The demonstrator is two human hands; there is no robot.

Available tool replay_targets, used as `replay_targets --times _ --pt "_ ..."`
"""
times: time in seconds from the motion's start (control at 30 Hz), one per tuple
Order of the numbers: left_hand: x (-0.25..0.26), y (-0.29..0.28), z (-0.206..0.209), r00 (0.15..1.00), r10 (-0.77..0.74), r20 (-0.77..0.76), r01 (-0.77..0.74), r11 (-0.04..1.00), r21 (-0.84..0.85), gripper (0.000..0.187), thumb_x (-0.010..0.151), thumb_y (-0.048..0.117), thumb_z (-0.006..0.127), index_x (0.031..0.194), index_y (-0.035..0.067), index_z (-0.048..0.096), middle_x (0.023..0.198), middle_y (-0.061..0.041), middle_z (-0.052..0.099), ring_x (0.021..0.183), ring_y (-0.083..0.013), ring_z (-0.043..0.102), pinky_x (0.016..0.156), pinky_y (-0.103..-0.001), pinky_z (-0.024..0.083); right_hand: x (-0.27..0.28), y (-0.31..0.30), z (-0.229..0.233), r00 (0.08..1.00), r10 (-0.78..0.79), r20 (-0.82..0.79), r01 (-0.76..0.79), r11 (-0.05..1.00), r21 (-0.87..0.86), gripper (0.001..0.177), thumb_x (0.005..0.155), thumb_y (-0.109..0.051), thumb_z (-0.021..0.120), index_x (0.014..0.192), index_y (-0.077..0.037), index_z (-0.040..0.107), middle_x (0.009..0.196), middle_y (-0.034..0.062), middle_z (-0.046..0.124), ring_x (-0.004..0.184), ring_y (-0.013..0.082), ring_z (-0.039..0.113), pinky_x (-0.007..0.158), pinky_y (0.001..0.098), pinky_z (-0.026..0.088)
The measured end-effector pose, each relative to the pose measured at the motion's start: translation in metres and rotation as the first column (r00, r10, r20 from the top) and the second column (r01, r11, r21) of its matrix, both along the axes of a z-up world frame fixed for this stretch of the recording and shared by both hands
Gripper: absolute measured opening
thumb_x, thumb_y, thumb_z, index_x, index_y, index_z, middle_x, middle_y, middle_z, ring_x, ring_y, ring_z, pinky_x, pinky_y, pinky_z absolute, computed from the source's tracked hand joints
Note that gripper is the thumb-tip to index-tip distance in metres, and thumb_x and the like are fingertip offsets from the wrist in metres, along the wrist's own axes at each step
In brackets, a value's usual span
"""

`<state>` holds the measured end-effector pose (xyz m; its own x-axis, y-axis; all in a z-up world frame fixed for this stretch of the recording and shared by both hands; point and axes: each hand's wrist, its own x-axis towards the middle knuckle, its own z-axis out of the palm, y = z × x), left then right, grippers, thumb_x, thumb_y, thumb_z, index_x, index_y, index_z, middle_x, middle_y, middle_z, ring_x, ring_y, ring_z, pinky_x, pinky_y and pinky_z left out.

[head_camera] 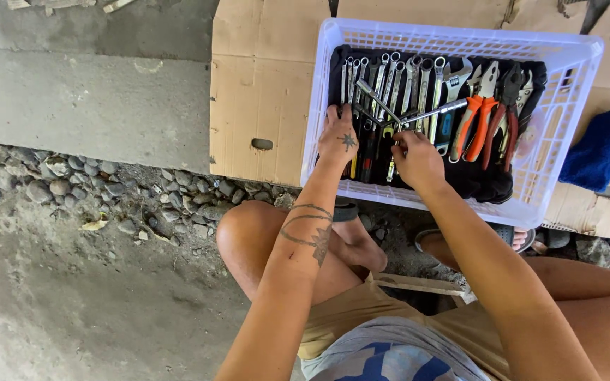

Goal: Organizing and cleaning hand tools in a plastic basket using a cloth

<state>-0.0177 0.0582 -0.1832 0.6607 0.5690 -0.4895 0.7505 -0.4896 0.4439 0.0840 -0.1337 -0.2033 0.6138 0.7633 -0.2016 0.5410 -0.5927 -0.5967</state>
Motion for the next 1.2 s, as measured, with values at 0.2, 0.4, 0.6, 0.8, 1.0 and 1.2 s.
replay_targets --times 0.2,0.4,0.6,0.8,1.0,1.2 --pt "0.0 0.002 -0.015 1.0 -0.025 0.004 0.025 1.0 0.0 0.076 0.085 0.005 0.072 0.153 0.0 0.037 0.149 -0.03 0.032 0.131 -0.0528 0.048 0.086 -0.058 0.061 0.0 0.0 0.002 1.0 0.017 -0.026 -0.016 1.0 0.025 0.025 0.1 -0.021 0.067 0.123 -0.014 0.068 0.104 0.0135 0.065 0.089 0.0423 0.073 0.066 0.0484 0.061" --pt "-0.007 0.007 -0.013 1.0 0.012 -0.004 -0.012 0.997 -0.083 0.079 0.093 0.005 0.067 0.157 -0.006 0.023 0.152 -0.039 0.031 0.134 -0.0552 0.048 0.093 -0.057 0.06 0.004 -0.008 0.001 0.986 -0.144 -0.081 0.142 0.989 -0.026 0.017 0.097 -0.022 0.069 0.111 -0.014 0.074 0.096 0.0156 0.072 0.093 0.0403 0.072 0.077 0.0498 0.06" --pt "-0.035 -0.006 -0.051 0.958 -0.082 -0.276 0.078 0.997 -0.027 0.055 0.093 0.018 0.059 0.143 -0.003 0.047 0.133 -0.028 0.055 0.112 -0.045 0.067 0.081 -0.052 0.062 0.021 -0.039 0.003 0.978 -0.191 -0.082 0.174 0.968 -0.183 0.024 0.096 -0.039 0.068 0.106 -0.018 0.075 0.098 0.0114 0.077 0.098 0.0362 0.073 0.086 0.0494 0.058" --pt "-0.034 -0.011 -0.038 0.941 -0.142 -0.307 0.155 0.988 0.017 0.049 0.098 0.011 0.05 0.14 -0.013 0.045 0.122 -0.036 0.058 0.097 -0.0488 0.07 0.064 -0.062 0.061 0.013 -0.046 0.001 0.977 -0.124 -0.172 0.032 0.886 -0.462 0.03 0.091 -0.04 0.067 0.108 -0.018 0.079 0.103 0.0136 0.078 0.105 0.0365 0.073 0.086 0.0466 0.059" --pt "-0.035 -0.014 -0.043 0.958 -0.078 -0.275 0.075 0.997 -0.022 0.044 0.097 0.013 0.048 0.132 -0.013 0.052 0.11 -0.033 0.067 0.092 -0.0471 0.073 0.063 -0.06 0.061 0.018 -0.045 -0.011 0.965 -0.176 -0.193 0.071 0.889 -0.453 0.027 0.09 -0.036 0.069 0.105 -0.017 0.08 0.102 0.0177 0.078 0.107 0.0411 0.072 0.086 0.0509 0.059" --pt "-0.041 -0.017 -0.028 0.953 -0.081 -0.291 0.086 0.996 0.006 0.033 0.096 0.013 0.052 0.115 -0.009 0.066 0.1 -0.024 0.073 0.093 -0.042 0.074 0.076 -0.054 0.062 0.028 -0.054 -0.001 0.972 -0.21 -0.101 0.137 0.865 -0.483 0.032 0.092 -0.037 0.064 0.111 -0.016 0.079 0.106 0.018 0.078 0.106 0.0407 0.072 0.087 0.0498 0.06"
